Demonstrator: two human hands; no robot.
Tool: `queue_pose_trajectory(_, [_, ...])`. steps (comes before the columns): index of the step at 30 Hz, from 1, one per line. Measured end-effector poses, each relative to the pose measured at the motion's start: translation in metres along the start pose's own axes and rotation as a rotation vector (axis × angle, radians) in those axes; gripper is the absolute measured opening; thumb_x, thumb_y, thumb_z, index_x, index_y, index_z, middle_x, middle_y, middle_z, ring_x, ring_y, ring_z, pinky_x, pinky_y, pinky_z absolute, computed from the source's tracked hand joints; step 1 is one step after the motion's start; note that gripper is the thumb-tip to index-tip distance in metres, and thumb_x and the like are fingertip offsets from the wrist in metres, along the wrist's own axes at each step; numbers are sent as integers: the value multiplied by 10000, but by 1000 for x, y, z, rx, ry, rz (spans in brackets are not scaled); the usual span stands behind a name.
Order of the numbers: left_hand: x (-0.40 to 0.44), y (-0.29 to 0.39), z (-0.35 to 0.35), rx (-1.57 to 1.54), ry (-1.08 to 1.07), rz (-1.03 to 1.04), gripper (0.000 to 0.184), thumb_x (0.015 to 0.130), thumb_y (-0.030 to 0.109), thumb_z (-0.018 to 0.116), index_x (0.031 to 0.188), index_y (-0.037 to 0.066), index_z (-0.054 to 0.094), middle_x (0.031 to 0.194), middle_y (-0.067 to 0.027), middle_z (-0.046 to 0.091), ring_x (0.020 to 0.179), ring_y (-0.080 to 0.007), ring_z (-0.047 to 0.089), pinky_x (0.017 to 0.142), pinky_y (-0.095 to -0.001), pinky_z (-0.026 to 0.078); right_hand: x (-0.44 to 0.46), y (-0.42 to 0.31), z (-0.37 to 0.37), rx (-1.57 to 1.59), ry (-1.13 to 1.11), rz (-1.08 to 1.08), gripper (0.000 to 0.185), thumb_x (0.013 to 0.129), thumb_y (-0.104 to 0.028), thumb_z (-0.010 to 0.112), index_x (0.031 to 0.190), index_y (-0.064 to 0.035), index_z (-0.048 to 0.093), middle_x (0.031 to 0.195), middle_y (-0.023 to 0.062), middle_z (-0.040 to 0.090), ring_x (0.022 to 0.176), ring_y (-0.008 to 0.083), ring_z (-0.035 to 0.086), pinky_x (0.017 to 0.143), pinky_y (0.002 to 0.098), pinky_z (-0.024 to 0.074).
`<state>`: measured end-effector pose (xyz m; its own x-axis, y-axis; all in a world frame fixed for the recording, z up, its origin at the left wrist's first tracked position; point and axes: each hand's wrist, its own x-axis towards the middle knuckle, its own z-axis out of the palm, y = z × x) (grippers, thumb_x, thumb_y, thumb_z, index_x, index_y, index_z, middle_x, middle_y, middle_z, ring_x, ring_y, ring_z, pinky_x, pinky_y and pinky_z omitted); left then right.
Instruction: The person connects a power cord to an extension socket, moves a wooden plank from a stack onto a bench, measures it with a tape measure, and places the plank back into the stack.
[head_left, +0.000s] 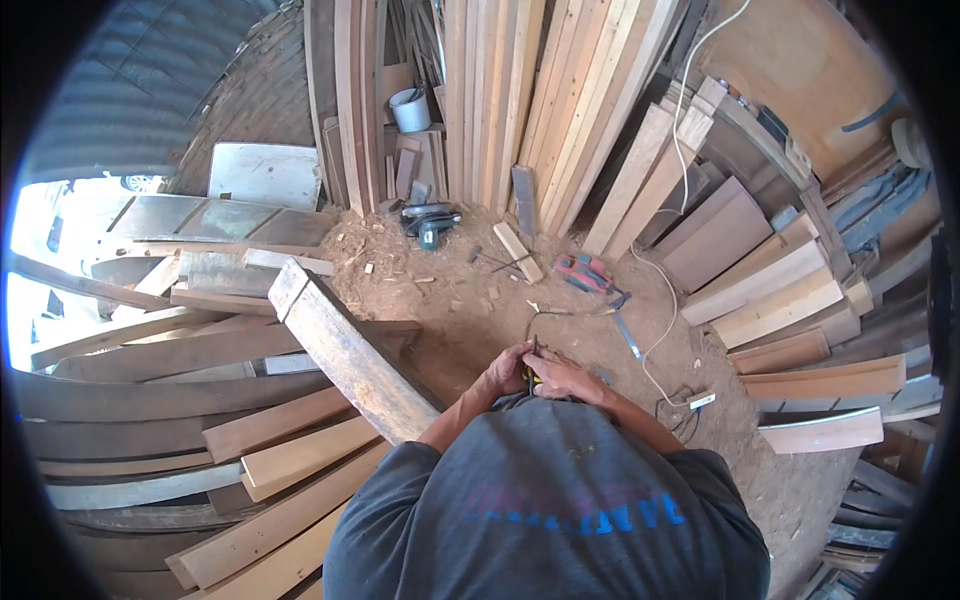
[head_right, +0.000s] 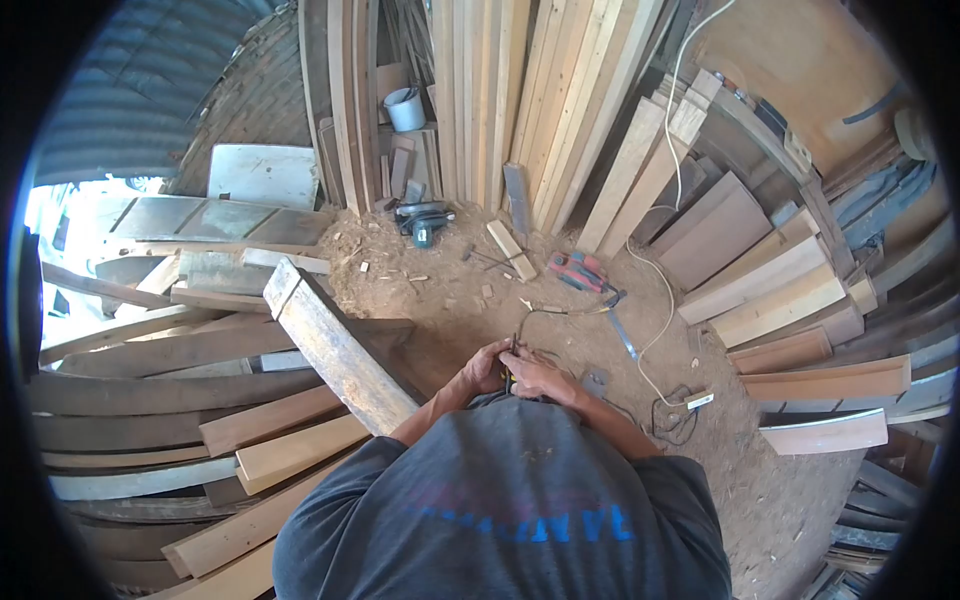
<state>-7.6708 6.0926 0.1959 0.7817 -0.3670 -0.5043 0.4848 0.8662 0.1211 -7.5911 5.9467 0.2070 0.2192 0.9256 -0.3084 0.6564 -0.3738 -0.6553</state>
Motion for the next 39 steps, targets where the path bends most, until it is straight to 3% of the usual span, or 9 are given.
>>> queue_pose_trajectory(7, [-12,24,-29,65,7,20,321,936,304,446,1157,86,532,1040,-105,631,969,-259,603,878,-427,481,30,-28,-14,76,-19,-14,547,759,-106,518,1297,-37,448,1290,253,473,1163,405,479,976,455,396])
queue_pose_trajectory(11, [-15,23,-51,10,-20,69,284,921,297,480,1091,78,543,1029,-119,629,898,-253,628,796,-428,529,29,-38,-21,393,106,26,461,761,-87,520,1214,-3,525,1156,239,580,1079,363,563,934,411,441])
queue_pose_trajectory(13, [-16,21,-58,30,132,162,258,924,275,483,1069,70,542,975,-114,634,829,-246,635,733,-422,547,31,-30,-16,674,242,48,442,759,-87,527,1192,7,541,1117,238,603,1049,348,590,914,391,460])
queue_pose_trajectory(18, [-19,18,-87,0,386,208,233,940,252,468,997,40,547,798,-113,624,671,-242,627,581,-419,561,7,13,-25,321,250,299,411,764,-152,541,1144,4,560,1087,221,616,1032,339,596,877,388,474])
queue_pose_trajectory(23, [-17,19,-100,-76,451,195,246,960,253,449,967,25,543,794,-117,618,701,-245,636,620,-436,567,-32,65,1,182,256,434,284,774,-205,541,979,-19,599,953,216,618,901,392,595,784,428,481])
queue_pose_trajectory(29, [1,34,-104,18,495,401,162,967,198,445,1052,71,497,925,-110,599,778,-251,642,676,-439,576,-80,133,52,80,256,310,203,731,-227,564,733,-26,592,780,184,580,754,369,577,657,444,453])
queue_pose_trajectory(32, [11,52,-94,-10,507,504,145,967,189,444,1080,107,482,976,-94,584,805,-246,640,687,-436,578,-94,144,42,67,144,282,208,740,-228,551,748,-27,605,822,186,600,781,371,582,666,441,459])
queue_pose_trajectory(36, [26,77,-95,-31,540,576,126,954,181,452,1057,111,467,934,-86,581,798,-246,631,665,-444,575,-104,162,38,122,222,579,250,716,-242,527,751,-20,635,815,231,617,786,388,605,676,451,473])
queue_pose_trajectory(39, [28,95,-72,-6,603,600,171,963,220,426,1051,86,485,934,-95,590,789,-259,629,670,-475,555,-110,184,40,118,326,536,255,718,-243,522,752,-16,632,809,232,615,793,386,609,673,447,473])
